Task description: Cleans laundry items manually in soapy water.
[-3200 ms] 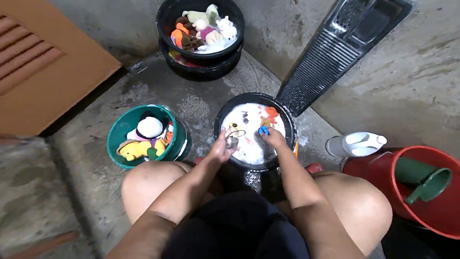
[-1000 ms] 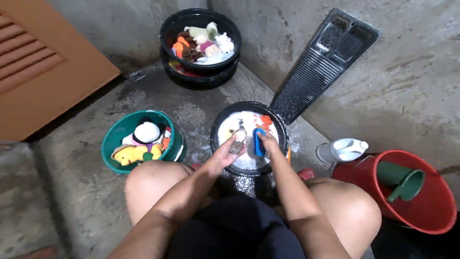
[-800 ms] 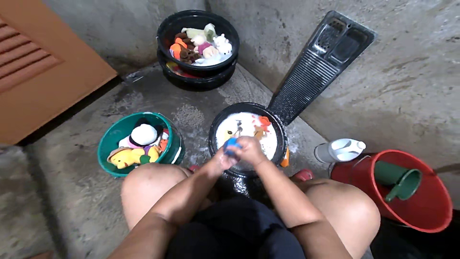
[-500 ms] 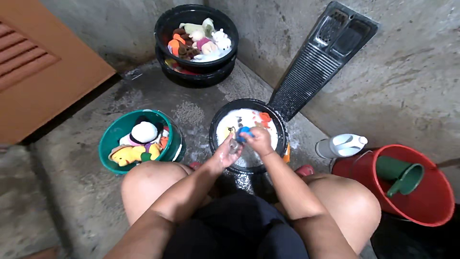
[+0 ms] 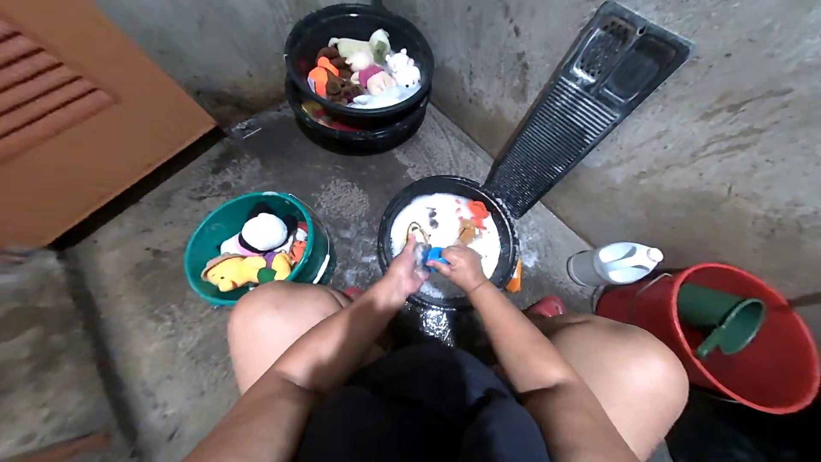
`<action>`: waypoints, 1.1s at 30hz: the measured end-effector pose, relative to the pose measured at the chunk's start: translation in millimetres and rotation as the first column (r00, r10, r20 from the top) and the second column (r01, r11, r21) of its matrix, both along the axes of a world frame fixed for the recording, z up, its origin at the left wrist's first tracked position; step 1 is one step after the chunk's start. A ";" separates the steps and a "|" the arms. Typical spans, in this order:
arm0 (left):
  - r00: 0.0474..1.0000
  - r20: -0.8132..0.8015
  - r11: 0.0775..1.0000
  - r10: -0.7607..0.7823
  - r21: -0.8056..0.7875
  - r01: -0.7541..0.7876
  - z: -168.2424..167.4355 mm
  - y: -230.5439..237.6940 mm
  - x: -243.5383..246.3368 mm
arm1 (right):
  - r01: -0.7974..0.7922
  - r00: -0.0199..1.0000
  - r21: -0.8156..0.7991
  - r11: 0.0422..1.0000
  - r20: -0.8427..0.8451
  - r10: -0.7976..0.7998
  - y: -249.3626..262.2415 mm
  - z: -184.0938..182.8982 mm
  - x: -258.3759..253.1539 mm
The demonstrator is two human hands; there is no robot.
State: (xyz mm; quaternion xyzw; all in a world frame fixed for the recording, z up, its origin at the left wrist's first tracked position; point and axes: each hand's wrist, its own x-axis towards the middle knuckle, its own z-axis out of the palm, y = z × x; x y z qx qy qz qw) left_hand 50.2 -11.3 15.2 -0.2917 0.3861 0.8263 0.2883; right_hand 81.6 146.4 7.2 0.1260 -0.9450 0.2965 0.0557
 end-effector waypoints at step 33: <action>0.948 -0.271 0.976 -0.170 -0.180 0.123 -5.6 -8.9 -2.5 | 0.256 0.828 -0.031 0.966 0.523 -0.203 60.5 14.0 -24.1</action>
